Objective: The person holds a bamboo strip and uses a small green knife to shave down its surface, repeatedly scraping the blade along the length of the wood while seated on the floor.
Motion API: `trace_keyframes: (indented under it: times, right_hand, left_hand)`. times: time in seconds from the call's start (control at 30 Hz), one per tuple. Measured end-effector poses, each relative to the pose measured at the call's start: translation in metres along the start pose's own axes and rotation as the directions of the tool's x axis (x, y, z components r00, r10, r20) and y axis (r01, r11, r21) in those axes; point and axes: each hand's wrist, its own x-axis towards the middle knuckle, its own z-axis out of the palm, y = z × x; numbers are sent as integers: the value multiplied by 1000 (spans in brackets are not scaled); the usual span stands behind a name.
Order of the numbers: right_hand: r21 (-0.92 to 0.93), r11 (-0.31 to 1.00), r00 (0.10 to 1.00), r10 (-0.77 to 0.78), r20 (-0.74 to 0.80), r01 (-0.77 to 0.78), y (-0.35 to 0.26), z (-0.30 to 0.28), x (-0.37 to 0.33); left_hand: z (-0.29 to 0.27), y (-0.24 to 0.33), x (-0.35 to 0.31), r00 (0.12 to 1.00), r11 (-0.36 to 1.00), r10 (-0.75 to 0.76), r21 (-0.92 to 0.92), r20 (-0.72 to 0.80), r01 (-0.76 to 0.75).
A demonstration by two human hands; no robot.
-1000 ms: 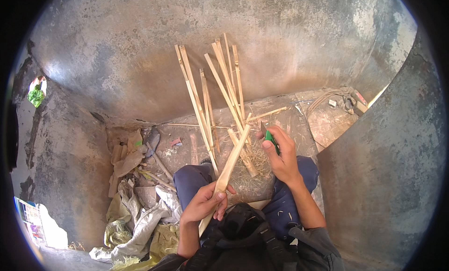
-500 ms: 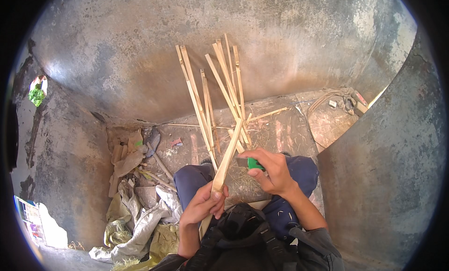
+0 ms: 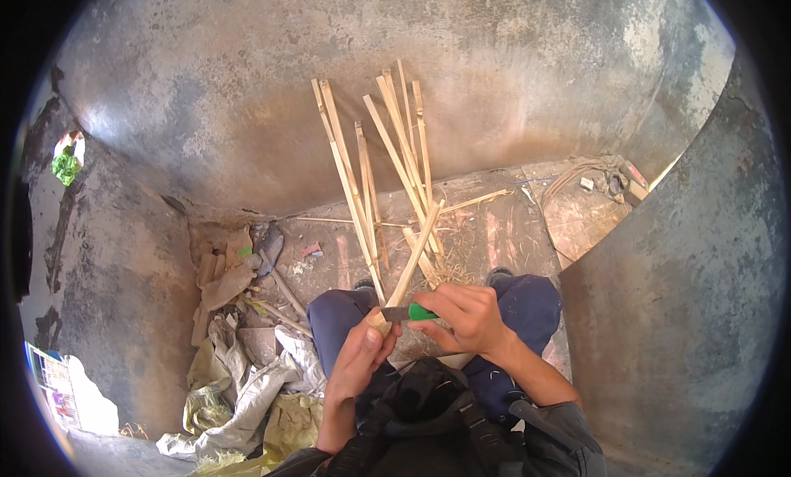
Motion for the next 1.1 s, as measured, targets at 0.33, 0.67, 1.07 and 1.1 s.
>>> trace_keyframes:
  times: [0.33, 0.67, 1.07, 1.1]
  right_hand:
    - [-44, 996, 994, 69, -79, -72, -4, -7, 2]
    - [-131, 990, 998, 45, -34, -49, -12, -9, 4]
    - [-217, 975, 998, 58, 6, -55, -4, -11, 2]
    - [-220, 974, 998, 58, 12, -55, -4, -11, 3]
  left_hand:
    - [20, 22, -3, 979, 845, 86, 535, -186, 27]
    - [31, 29, -2, 971, 802, 58, 591, -233, 94]
    - [28, 20, -1, 971, 840, 12, 530, -238, 120]
    - [28, 19, -1, 970, 841, 13, 528, -243, 121]
